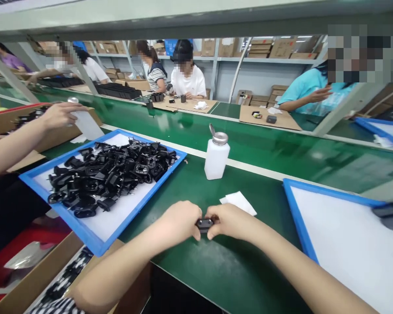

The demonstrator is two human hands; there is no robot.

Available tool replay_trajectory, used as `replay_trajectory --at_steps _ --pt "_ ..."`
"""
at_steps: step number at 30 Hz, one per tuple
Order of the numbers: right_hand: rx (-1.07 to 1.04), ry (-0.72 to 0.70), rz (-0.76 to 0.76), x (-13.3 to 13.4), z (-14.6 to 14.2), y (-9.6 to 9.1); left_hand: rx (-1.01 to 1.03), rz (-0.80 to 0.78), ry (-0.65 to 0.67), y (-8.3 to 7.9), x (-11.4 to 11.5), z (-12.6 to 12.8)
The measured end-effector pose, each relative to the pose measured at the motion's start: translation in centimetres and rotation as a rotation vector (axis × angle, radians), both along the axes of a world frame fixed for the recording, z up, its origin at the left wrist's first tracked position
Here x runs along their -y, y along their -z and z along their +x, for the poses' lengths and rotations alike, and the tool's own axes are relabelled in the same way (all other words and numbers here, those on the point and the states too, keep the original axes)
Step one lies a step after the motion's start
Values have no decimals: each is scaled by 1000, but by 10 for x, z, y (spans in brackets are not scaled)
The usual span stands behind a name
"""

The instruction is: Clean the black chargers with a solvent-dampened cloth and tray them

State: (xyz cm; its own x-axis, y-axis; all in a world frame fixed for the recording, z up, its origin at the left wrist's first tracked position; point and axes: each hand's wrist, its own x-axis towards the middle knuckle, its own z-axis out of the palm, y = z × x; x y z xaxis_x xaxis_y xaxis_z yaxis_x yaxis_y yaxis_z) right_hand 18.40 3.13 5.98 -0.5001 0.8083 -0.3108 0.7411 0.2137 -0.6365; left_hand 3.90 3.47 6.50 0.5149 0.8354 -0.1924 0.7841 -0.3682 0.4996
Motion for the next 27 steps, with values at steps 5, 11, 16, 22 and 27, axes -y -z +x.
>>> replay_trajectory --at_steps 5,11,16,22,27 --pt "-317 54 -86 -1 11 26 256 -18 -30 34 7 -23" --pt "-146 -59 60 11 -1 27 710 -331 -245 65 12 -29" --pt "129 -39 549 26 -17 24 781 -304 -299 59 18 -28" --pt "189 -35 890 33 -23 22 1167 -121 -372 67 45 -15" --pt "40 -17 879 42 -26 15 1340 387 -74 81 54 -14"
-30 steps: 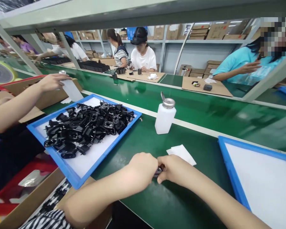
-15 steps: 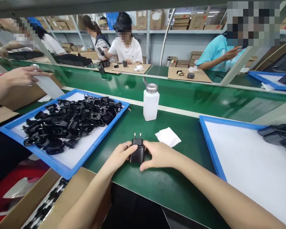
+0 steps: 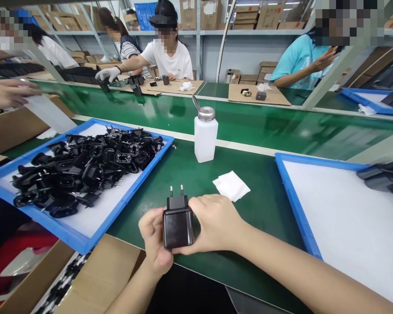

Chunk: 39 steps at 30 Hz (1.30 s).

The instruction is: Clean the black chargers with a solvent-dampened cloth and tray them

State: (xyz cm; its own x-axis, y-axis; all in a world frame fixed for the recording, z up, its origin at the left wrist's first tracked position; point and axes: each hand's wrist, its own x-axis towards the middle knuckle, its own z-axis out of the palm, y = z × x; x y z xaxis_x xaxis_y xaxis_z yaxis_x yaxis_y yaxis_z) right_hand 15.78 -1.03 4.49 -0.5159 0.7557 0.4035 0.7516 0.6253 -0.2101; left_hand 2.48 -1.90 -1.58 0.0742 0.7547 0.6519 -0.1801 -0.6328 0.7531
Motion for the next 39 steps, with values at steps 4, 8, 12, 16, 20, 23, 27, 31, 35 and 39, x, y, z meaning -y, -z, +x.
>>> replay_trajectory --at_steps 4,8,12,16,20,23,27,31,35,39 --pt "-25 -25 21 2 -2 -1 -231 181 -36 -7 -10 -7" --pt "-33 -25 40 1 -2 0 -308 159 -24 -15 -14 -11" --pt "-48 -48 92 2 -1 2 -287 196 -6 -17 -12 -9" --pt "-65 -93 117 1 -1 2 -281 233 -10 -18 -11 -7" --pt "-22 -73 -61 1 -1 -7 -356 267 -95 -23 -8 -15" --pt "-53 -149 -544 4 4 -18 -511 302 -148 -26 -7 -25" --pt "-528 -192 -943 15 19 -23 -597 401 -88 -24 -6 -20" --pt "-671 -90 -845 33 34 -22 -553 414 -15 -17 6 4" --pt "-476 99 -618 41 81 -34 -715 271 -21 -11 6 11" --pt "54 605 -235 39 178 -54 -1039 111 -47 -1 -3 -11"
